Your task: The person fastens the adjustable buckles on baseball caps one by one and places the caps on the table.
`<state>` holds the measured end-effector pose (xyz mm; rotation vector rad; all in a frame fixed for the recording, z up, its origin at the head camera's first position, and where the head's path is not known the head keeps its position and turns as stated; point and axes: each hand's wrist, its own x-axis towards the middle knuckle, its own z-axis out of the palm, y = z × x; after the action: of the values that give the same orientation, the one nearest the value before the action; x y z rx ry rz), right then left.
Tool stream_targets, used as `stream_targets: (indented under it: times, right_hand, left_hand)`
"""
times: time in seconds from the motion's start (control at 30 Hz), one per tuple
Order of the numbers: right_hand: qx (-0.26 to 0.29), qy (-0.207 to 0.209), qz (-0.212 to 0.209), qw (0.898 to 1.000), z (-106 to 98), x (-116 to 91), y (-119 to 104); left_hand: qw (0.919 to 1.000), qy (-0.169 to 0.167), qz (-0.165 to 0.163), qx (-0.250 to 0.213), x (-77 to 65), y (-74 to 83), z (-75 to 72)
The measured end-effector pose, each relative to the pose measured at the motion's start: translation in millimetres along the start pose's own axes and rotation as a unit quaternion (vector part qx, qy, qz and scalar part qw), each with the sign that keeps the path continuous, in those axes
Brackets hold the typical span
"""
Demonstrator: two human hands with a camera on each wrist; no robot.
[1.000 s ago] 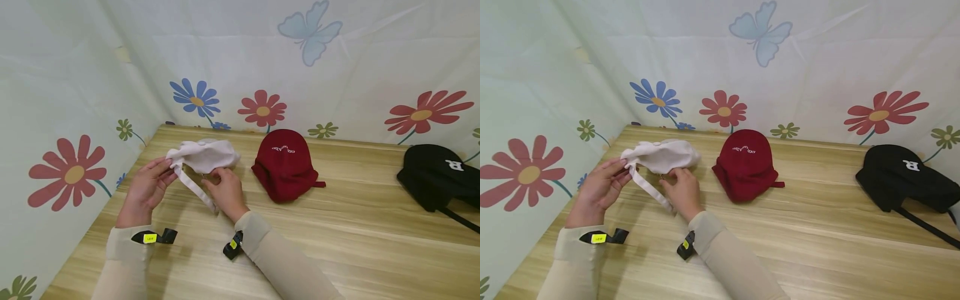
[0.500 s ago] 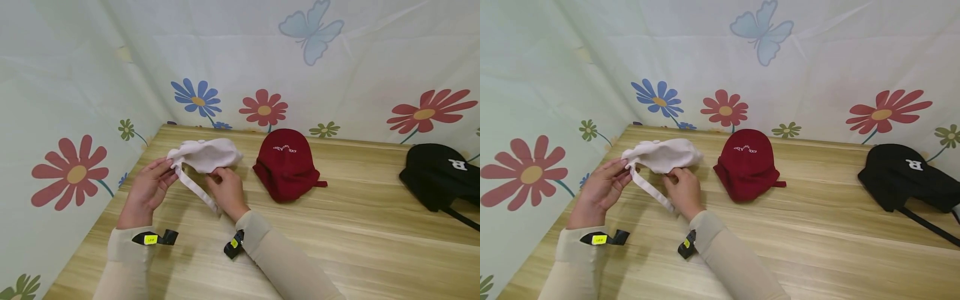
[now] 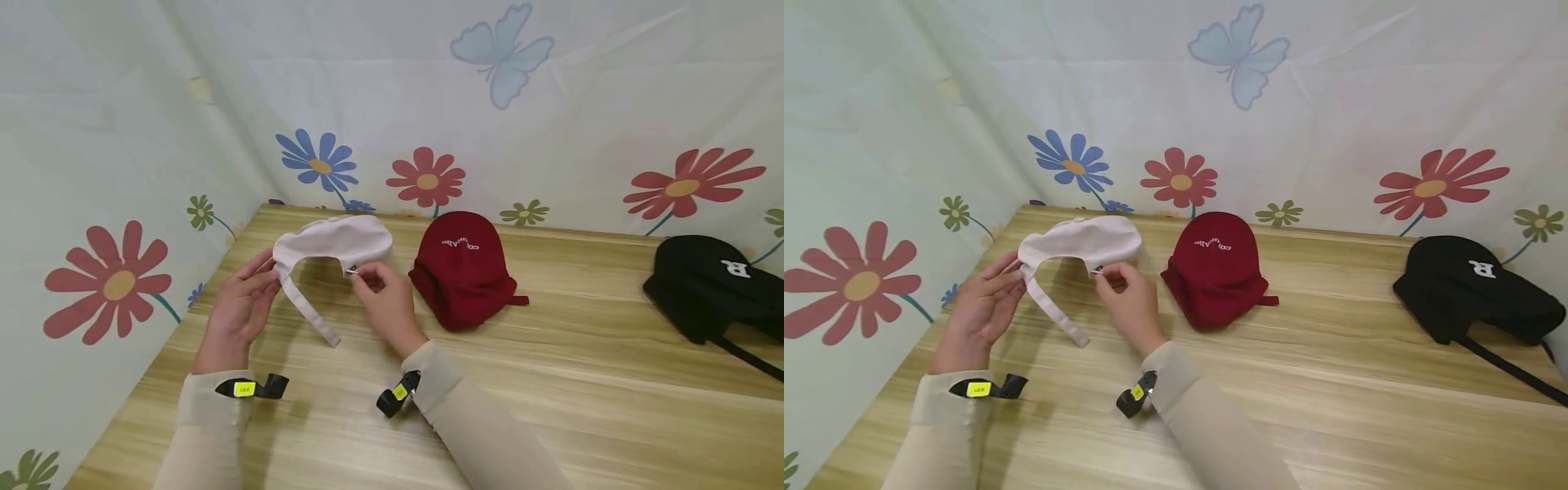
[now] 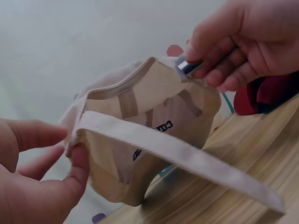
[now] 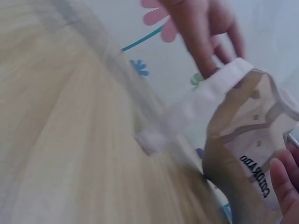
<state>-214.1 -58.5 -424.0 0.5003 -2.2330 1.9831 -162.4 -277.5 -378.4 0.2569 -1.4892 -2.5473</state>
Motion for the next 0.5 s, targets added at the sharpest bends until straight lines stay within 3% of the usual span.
stream_targets:
  times: [0.17,0.33,0.5]
  right_hand:
    - [0.067,-0.006,0.02,0.998,-11,3,-7]
    - [0.148,-0.017,0.031,0.988,-18,4,-21]
    - [0.187,-0.022,0.025,0.982,-23,2,-32]
  left_hand:
    - [0.9962,0.07,-0.012,-0.052,4.6,-6.7,7.4]
    - [0.9894,0.124,-0.035,-0.066,6.5,-12.2,14.1]
    - [0.9837,0.113,-0.064,-0.125,3.2,-16.8,13.0]
